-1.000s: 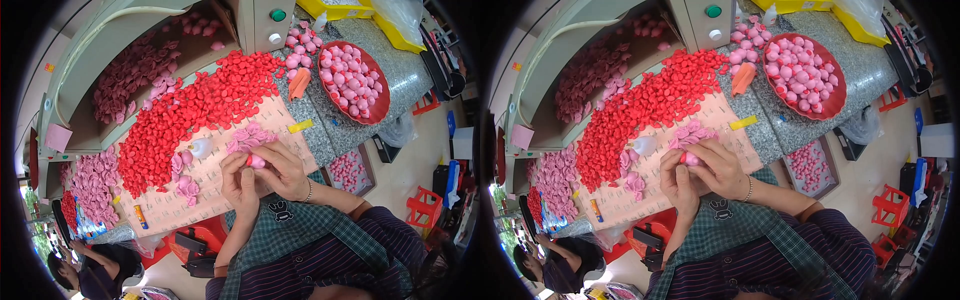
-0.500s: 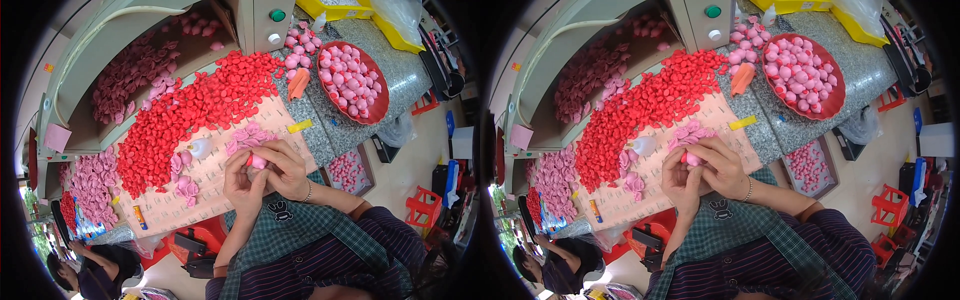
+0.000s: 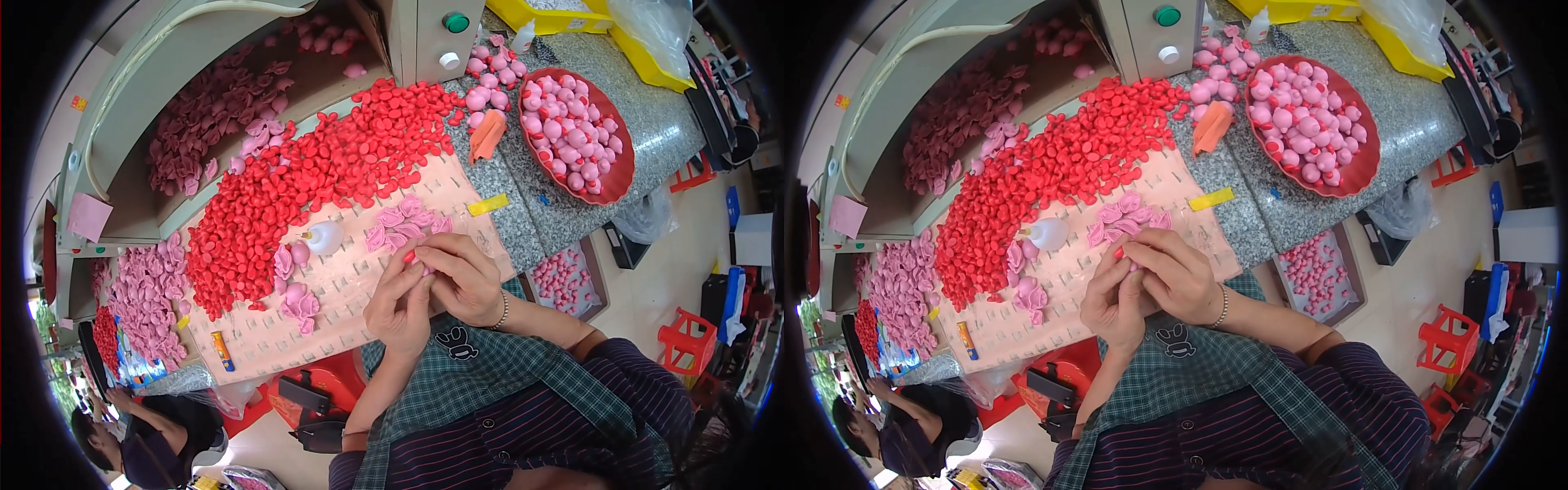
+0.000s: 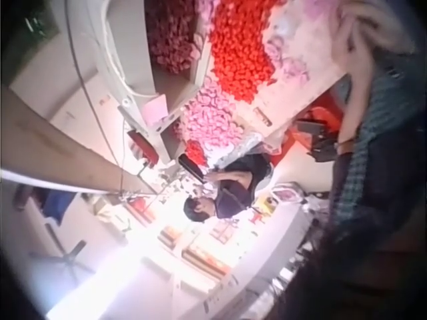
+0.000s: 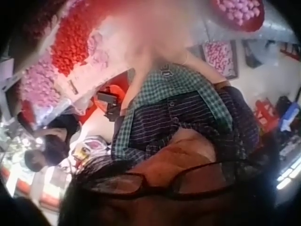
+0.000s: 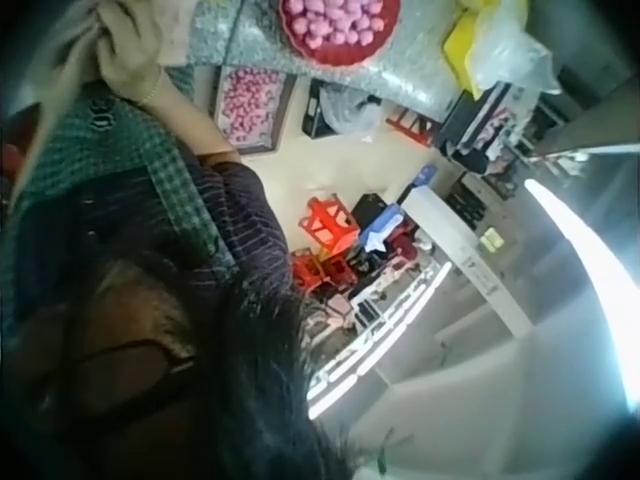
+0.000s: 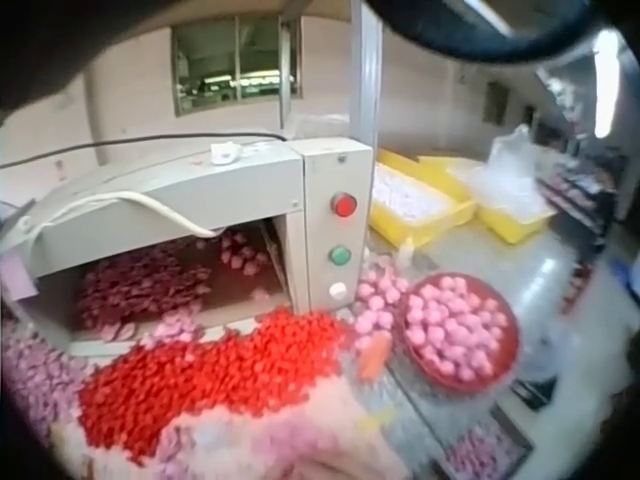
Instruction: Assembling small pink plastic toy components by applying adhesive and joining them together manually.
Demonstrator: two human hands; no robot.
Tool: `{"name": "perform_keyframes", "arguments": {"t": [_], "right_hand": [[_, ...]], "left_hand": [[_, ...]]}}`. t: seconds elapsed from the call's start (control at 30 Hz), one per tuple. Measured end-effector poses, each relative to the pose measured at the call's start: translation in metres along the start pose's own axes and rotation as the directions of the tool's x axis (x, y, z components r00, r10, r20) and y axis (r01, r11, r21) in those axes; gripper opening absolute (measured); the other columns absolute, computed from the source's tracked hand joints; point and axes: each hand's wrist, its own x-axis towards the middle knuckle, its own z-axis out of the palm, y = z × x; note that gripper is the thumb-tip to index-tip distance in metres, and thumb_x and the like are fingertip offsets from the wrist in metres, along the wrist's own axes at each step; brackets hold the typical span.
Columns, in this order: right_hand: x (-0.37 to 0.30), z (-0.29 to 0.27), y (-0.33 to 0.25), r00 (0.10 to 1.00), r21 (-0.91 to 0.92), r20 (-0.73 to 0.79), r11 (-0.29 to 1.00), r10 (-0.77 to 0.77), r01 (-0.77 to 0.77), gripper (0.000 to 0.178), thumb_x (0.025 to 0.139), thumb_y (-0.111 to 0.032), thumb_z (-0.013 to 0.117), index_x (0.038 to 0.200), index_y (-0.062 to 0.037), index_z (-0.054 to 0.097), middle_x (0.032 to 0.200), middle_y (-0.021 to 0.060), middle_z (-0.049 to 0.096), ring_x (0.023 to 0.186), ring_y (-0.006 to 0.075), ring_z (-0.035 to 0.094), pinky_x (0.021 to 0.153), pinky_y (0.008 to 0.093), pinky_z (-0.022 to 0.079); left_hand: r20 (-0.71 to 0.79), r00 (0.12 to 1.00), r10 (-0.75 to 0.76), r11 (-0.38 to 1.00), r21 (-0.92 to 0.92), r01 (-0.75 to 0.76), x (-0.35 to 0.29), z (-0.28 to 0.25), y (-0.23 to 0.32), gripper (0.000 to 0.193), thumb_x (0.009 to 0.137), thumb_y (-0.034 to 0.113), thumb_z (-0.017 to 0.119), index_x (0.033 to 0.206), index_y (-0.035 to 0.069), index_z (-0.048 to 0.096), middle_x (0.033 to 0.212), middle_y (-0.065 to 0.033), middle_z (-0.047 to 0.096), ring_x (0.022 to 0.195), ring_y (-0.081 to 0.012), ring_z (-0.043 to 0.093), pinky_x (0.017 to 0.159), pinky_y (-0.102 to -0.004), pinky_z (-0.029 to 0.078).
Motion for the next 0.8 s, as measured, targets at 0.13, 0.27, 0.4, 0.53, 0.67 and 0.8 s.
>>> {"name": "perform_keyframes", "arguments": {"t": [0.13,0.27,0.4,0.53,0.67,0.8], "right_hand": [[-0.007,0.003,0.001,1.000,-0.015,-0.030,1.000,-0.010,0.010,0.039,0.074,0.008,0.069,0.113,0.0052,0.067,0.110,0.0201,0.065,0.097,0.0343,0.068,0.079,0.0380,0.058],[-0.007,0.003,0.001,0.999,-0.011,-0.046,1.000,-0.027,0.026,0.037,0.074,0.008,0.070,0.110,0.0059,0.067,0.109,0.0209,0.066,0.095,0.0351,0.069,0.079,0.0385,0.058],[-0.008,0.004,0.001,0.999,0.014,-0.049,1.000,-0.025,0.025,0.035,0.074,0.009,0.069,0.109,0.0060,0.066,0.107,0.0210,0.065,0.097,0.0342,0.068,0.080,0.0371,0.057],[-0.002,-0.003,0.006,0.994,0.238,0.080,0.967,0.079,-0.096,0.039,0.079,0.010,0.069,0.117,0.0012,0.063,0.119,0.0168,0.061,0.107,0.0277,0.064,0.089,0.0336,0.053],[-0.009,-0.002,0.011,0.892,0.835,0.267,0.375,0.364,-0.403,0.038,0.088,0.004,0.065,0.125,-0.0012,0.058,0.130,0.0132,0.053,0.116,0.0219,0.058,0.098,0.0320,0.048],[-0.001,-0.004,0.001,0.800,0.877,0.366,0.113,0.475,-0.468,0.038,0.090,0.001,0.067,0.126,0.0000,0.057,0.131,0.0121,0.052,0.119,0.0191,0.057,0.098,0.0301,0.048]], "left_hand": [[-0.003,1.000,0.013,0.999,-0.029,-0.013,0.001,0.000,-0.002,0.011,0.086,-0.005,0.071,0.097,-0.004,0.069,0.119,-0.0276,0.067,0.105,-0.0282,0.069,0.090,-0.0343,0.055],[0.008,1.000,0.022,1.000,-0.020,-0.022,-0.002,-0.001,-0.003,0.009,0.088,-0.003,0.070,0.097,-0.003,0.069,0.119,-0.0275,0.067,0.104,-0.0280,0.069,0.088,-0.0336,0.055],[-0.001,1.000,0.016,0.999,-0.035,-0.016,-0.003,-0.003,-0.004,0.007,0.088,-0.002,0.070,0.096,-0.003,0.069,0.119,-0.0275,0.067,0.106,-0.0282,0.068,0.089,-0.0337,0.055],[0.020,0.997,0.075,0.997,0.009,-0.075,0.000,-0.004,-0.004,0.018,0.089,-0.003,0.069,0.105,-0.003,0.063,0.121,-0.0286,0.065,0.110,-0.0311,0.066,0.093,-0.0350,0.053],[0.019,1.000,0.004,0.989,-0.146,-0.001,-0.008,0.001,0.002,0.031,0.088,-0.007,0.064,0.117,-0.003,0.053,0.129,-0.0299,0.059,0.120,-0.0326,0.060,0.104,-0.0383,0.046],[0.205,0.976,0.070,0.989,-0.139,-0.042,-0.007,-0.011,-0.004,0.058,0.091,-0.007,0.057,0.141,0.001,0.028,0.139,-0.0288,0.050,0.133,-0.0340,0.048,0.112,-0.0450,0.037]]}}
